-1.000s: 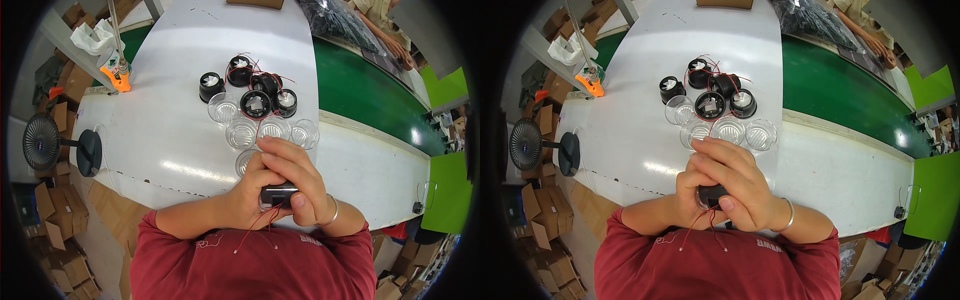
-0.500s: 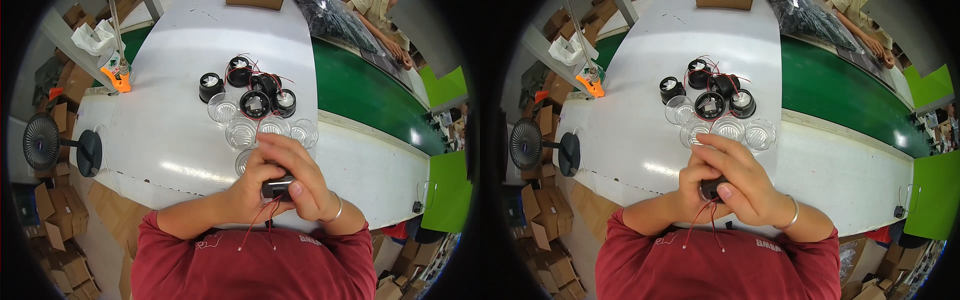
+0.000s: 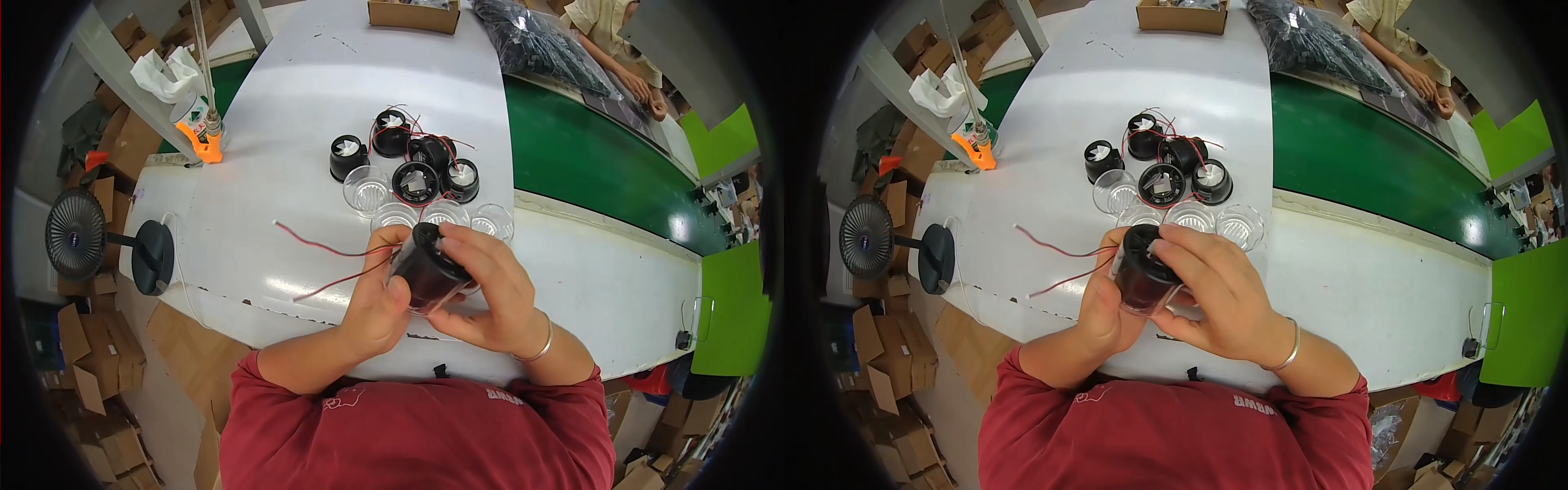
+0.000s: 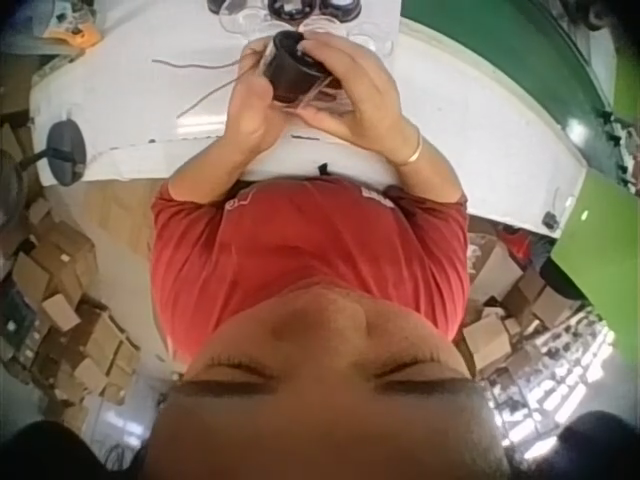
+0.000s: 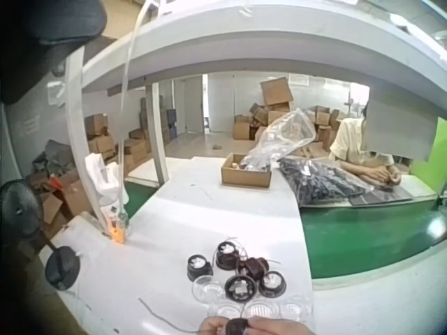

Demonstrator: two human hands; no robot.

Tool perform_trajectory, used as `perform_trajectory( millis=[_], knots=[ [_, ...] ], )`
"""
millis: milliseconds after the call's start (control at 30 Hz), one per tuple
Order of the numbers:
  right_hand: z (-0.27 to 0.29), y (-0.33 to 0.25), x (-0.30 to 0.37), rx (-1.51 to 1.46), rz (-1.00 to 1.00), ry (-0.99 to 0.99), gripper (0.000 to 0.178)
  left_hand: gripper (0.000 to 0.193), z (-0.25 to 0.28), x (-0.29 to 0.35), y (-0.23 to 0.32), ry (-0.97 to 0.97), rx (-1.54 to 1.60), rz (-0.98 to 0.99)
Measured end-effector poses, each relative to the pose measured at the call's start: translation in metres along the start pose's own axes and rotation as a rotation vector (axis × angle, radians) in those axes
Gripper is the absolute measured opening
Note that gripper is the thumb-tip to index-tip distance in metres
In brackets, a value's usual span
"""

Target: The person assembles electronic light components by fitting plastic lenses onto circular LED light housings by hand.

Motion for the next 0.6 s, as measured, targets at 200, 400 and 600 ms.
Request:
perform_trajectory(
  millis=[200,400,600],
  knots=[
    [-0.002,0.005,0.002,-0.251,-0.128,-0.114,0.073,0.066,-0.013,0.002,0.039,-0.291,-0.554,-0.445],
    [-0.016,-0.017,0.005,-0.169,0.0,-0.169,0.074,0.042,-0.005,0.012,0.055,-0.175,-0.626,-0.591],
    [-0.032,-0.002,0.002,-0.677,-0.259,-0.24,0.073,0.043,-0.029,0.025,0.073,-0.31,-0.935,-0.891]
  ],
)
Point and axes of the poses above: each hand's wrist, its own x-axis away from the middle knuckle, its own z-axis out of the back of the hand, y = z × x, the point moved 9 cm from there along -x, towards the middle knuckle, and after that the axes turned 13 degrees about x, right-handed, at the moved point
